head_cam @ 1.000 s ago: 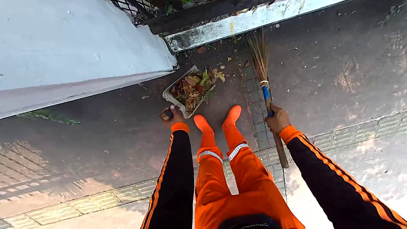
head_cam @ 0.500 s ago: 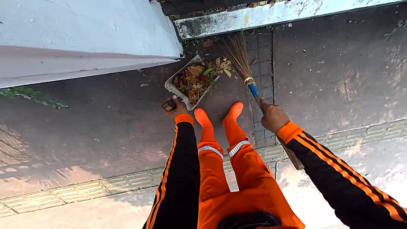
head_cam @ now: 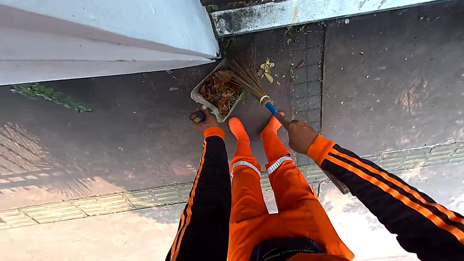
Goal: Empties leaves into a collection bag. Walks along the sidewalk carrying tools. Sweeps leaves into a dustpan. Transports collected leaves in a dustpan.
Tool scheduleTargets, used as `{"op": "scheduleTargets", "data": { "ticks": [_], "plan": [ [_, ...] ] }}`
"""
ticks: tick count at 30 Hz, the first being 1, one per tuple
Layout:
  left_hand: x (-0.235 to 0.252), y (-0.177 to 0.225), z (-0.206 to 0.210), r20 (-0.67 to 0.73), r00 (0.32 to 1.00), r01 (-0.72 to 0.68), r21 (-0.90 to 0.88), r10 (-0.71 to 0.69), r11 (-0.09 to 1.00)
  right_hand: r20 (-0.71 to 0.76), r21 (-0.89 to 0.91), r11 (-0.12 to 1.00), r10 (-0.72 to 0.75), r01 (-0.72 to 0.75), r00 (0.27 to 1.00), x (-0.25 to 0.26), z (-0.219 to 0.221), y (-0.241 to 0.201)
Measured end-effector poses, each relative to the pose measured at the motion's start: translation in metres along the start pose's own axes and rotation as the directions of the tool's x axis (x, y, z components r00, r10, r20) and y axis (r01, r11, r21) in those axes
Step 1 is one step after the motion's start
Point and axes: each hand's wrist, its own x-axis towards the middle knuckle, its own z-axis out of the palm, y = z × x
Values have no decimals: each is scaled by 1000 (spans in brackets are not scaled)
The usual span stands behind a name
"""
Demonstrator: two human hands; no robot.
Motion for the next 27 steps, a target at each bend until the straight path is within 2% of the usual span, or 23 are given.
{"op": "scheduleTargets", "data": {
  "ticks": [2,5,8,11,13,15,17,19,22,24,27],
  "plan": [
    [11,-6,-8,30,998,-47,-21,47,999,11,74,996,-54,53,999,-26,23,11],
    [40,-24,-11,72,977,-189,-141,200,972,-151,314,946,-36,83,988,-82,56,60],
    [64,-37,-21,138,917,-342,-210,374,916,-263,528,849,140,21,955,-119,87,92],
    [73,-29,-30,235,872,-392,-194,430,899,-177,640,755,326,-143,929,-87,97,85],
    [75,-25,-29,253,854,-420,-182,455,889,-78,643,743,304,-185,949,-38,96,64],
    [76,-22,-23,237,846,-448,-170,478,877,20,578,802,169,-149,985,-3,92,29],
    [76,-20,-19,205,853,-455,-157,479,877,81,502,861,44,-79,996,5,94,-8],
    [77,-21,-18,184,858,-455,-163,480,875,97,476,879,-48,-4,994,-6,102,-31],
    [79,-27,-17,164,868,-444,-167,469,880,122,460,886,-126,56,985,-34,111,-40],
    [81,-31,-17,143,883,-425,-165,448,890,123,443,895,-117,51,986,-55,115,-35],
    [84,-37,-21,95,907,-396,-145,411,907,60,427,903,-75,42,995,-98,111,-2]
  ]
}}
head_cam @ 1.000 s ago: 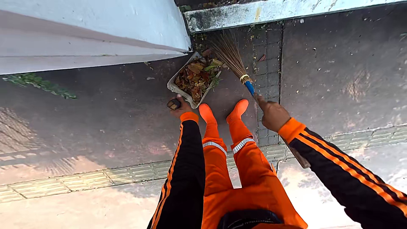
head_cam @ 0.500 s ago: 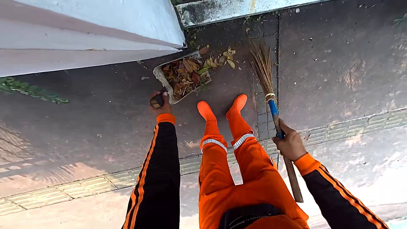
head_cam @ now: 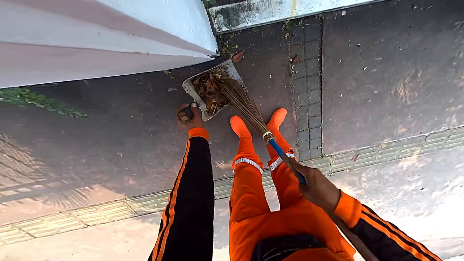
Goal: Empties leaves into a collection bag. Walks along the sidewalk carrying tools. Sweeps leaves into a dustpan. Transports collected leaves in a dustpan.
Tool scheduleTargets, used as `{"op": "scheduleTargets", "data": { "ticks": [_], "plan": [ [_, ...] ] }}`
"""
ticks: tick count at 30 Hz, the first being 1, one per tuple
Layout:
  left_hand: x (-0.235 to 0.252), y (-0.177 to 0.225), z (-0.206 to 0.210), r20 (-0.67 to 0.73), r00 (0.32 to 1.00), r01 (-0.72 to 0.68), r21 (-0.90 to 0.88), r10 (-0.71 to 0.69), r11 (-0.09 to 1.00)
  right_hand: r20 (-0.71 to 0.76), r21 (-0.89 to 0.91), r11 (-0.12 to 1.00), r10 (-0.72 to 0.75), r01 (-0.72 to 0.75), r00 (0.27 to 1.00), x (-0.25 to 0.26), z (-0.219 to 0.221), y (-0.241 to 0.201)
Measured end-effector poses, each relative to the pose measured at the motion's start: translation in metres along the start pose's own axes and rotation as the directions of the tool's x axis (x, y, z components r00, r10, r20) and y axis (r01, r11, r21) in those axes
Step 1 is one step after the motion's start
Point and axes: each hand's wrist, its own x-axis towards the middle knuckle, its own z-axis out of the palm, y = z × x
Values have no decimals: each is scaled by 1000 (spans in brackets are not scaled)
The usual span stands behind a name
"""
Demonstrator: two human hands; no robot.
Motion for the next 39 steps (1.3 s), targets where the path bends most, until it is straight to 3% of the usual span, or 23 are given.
{"op": "scheduleTargets", "data": {
  "ticks": [4,7,10,13,16,20,23,27,30,32,34,36,39],
  "plan": [
    [-10,3,-7,-46,990,137,20,-136,990,-249,-101,993,-92,69,964,-51,-38,32],
    [-22,1,-5,-86,978,194,22,-191,981,-347,-193,981,-76,8,935,-19,-74,14],
    [-30,7,0,-97,964,256,61,-249,965,-289,-263,952,77,-156,954,69,-94,-19],
    [-28,5,3,-110,956,284,112,-272,952,-97,-339,933,95,-122,991,122,-66,-33],
    [-28,-3,-1,-69,956,290,85,-285,953,76,-342,938,76,-46,994,102,-20,-42],
    [-25,-31,-5,-28,977,207,-106,-211,973,115,-313,950,33,5,993,62,7,-37],
    [-21,-33,-19,-49,975,207,-147,-217,967,48,-258,966,3,10,999,23,8,-27],
    [-25,-29,-31,-105,955,267,-90,-276,959,-217,-187,982,-56,15,974,-29,-16,7],
    [-31,-37,-35,-107,962,243,-75,-250,967,-334,-227,971,-6,-74,943,3,-48,4],
    [-34,-35,-32,-99,964,245,-49,-249,968,-284,-306,935,87,-177,955,52,-65,-9],
    [-36,-34,-29,-92,960,264,-8,-263,965,-191,-391,901,119,-187,974,81,-63,-14],
    [-30,-36,-27,-97,961,258,1,-257,966,-136,-419,900,71,-122,988,72,-51,-12],
    [-30,-46,-32,-86,972,220,1,-219,976,-217,-338,938,-1,-75,976,15,-37,6]
  ]
}}
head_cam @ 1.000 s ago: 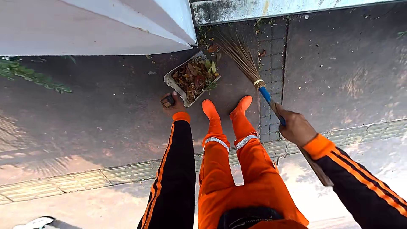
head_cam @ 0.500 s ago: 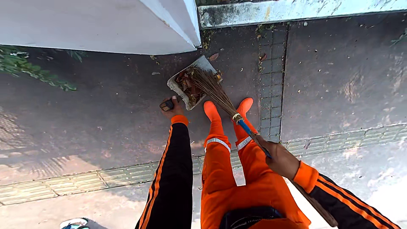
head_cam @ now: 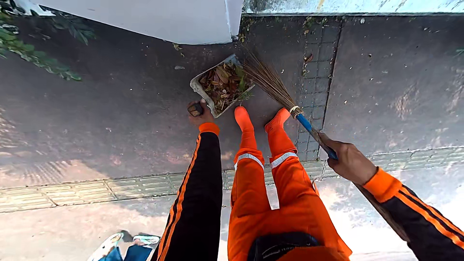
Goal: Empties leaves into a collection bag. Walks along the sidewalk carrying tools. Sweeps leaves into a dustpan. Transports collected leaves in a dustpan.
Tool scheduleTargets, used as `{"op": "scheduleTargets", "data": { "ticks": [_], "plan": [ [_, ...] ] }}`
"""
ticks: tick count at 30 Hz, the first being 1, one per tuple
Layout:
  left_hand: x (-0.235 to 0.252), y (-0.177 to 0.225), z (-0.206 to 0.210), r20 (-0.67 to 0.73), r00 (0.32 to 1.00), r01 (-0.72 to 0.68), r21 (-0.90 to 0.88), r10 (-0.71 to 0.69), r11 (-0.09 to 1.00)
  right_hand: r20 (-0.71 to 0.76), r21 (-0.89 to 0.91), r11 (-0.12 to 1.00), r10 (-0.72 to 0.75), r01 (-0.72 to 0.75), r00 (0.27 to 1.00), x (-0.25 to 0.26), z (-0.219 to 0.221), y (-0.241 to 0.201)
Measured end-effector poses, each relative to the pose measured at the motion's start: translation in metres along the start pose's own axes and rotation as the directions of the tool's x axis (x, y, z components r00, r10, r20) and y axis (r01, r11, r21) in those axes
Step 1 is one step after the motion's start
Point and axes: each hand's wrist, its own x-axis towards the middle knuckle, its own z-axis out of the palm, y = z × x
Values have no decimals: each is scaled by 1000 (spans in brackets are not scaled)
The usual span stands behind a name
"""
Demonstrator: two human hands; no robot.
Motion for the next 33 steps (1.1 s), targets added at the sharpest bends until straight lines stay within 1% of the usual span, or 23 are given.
{"op": "scheduleTargets", "data": {
  "ticks": [2,4,5,7,9,11,12,14,16,18,20,22,24,26,28,30,31,33],
  "plan": [
    [5,-7,0,13,999,-40,-47,41,998,-85,55,998,49,-44,995,-15,1,3],
    [7,-12,-2,40,998,-55,-74,58,996,-65,55,990,133,-129,989,-1,6,-7],
    [8,-11,-3,53,996,-60,-82,64,995,-21,45,987,152,-151,988,15,10,-15],
    [9,-9,-6,88,993,-72,-86,79,994,116,14,992,125,-127,985,44,28,-35],
    [14,-9,-7,110,990,-83,-86,93,993,223,-12,998,56,-55,973,55,51,-59],
    [17,-9,-9,119,988,-86,-86,96,993,260,-1,1000,8,-9,966,44,71,-73],
    [17,-10,-11,120,987,-95,-89,105,992,259,23,1000,-14,8,966,32,76,-73],
    [20,-12,-12,119,984,-116,-110,129,987,224,79,996,-44,26,974,4,79,-60],
    [25,-11,-15,124,982,-123,-126,139,984,151,128,991,-59,39,987,-29,81,-36],
    [27,-7,-21,159,981,-98,-105,114,990,20,155,984,-89,85,996,-63,85,-10],
    [31,-5,-22,160,981,-97,-95,111,991,-126,148,982,-97,115,987,-90,87,12],
    [33,-4,-23,171,980,-87,-86,101,992,-209,174,981,-44,82,977,-109,85,26],
    [36,-4,-26,185,972,-120,-127,143,985,-211,264,965,63,-5,975,-113,81,32],
    [41,-10,-28,189,957,-193,-160,222,968,-162,367,925,168,-98,972,-96,83,28],
    [48,-21,-26,208,936,-256,-150,284,955,-57,430,888,207,-163,977,-57,89,11],
    [52,-28,-25,233,909,-317,-154,346,936,72,431,887,147,-163,987,-14,97,-23],
    [55,-30,-24,236,897,-345,-158,375,925,120,424,896,88,-131,989,2,102,-43],
    [59,-33,-22,244,886,-367,-146,393,919,188,417,905,-1,-80,982,16,109,-83]
  ]
}}
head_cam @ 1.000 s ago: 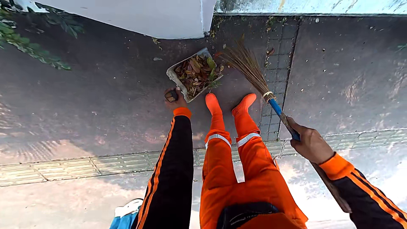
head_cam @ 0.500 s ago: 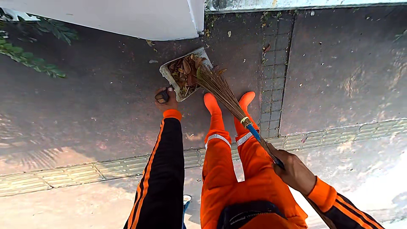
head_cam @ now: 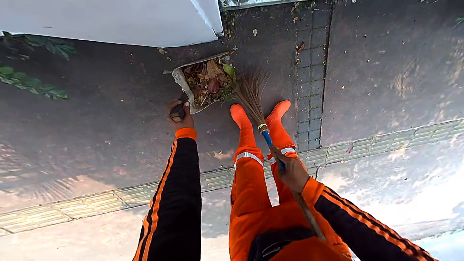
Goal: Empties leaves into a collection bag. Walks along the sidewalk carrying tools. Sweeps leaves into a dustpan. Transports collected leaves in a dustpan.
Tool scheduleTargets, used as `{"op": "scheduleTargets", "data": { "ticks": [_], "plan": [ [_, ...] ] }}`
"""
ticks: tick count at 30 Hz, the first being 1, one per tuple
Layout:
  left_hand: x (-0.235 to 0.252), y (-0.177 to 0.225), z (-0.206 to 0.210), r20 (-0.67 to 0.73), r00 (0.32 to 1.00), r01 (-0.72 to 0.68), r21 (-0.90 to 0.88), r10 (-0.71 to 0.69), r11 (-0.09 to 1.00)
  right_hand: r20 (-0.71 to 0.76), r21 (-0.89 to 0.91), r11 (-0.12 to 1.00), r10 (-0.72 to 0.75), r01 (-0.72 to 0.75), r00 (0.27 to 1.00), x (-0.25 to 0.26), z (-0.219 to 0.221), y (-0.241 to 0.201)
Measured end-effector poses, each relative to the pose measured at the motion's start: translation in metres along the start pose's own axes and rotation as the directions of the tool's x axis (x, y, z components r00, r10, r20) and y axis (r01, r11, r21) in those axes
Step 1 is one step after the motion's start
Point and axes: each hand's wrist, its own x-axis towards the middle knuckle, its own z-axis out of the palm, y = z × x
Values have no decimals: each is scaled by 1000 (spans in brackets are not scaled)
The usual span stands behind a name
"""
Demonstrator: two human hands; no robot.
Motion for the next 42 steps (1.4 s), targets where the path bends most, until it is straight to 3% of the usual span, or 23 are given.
{"op": "scheduleTargets", "data": {
  "ticks": [4,9,15,19,24,28,32,35,38,42],
  "plan": [
    [5,5,-1,3,1000,24,9,-24,1000,25,-26,999,-42,43,999,-9,8,-18],
    [5,0,-6,-13,997,77,-28,-77,997,3,-184,982,-51,50,999,-39,-13,24],
    [-1,-24,-18,-100,962,221,-271,-256,937,-171,-341,934,-176,110,969,-94,-16,83],
    [-21,-25,-39,-42,854,453,-428,-518,782,-271,-456,876,-304,156,913,-136,-13,120],
    [-68,-15,-67,-22,752,542,-548,-659,637,-318,-577,786,-468,224,825,-188,-20,175],
    [-121,-8,-82,-59,684,509,-676,-727,533,-236,-582,772,-459,254,857,-245,-42,208],
    [-178,8,-100,-77,618,469,-763,-782,446,-193,-677,669,-564,307,803,-284,-62,237],
    [-224,19,-113,-101,544,416,-830,-833,372,-146,-723,594,-630,352,763,-301,-70,235],
    [-265,33,-133,-127,432,355,-886,-893,298,-136,-767,518,-708,378,693,-307,-71,229],
    [-325,28,-174,-115,262,236,-955,-958,179,-144,-817,465,-736,340,661,-316,-63,214]
  ]
}}
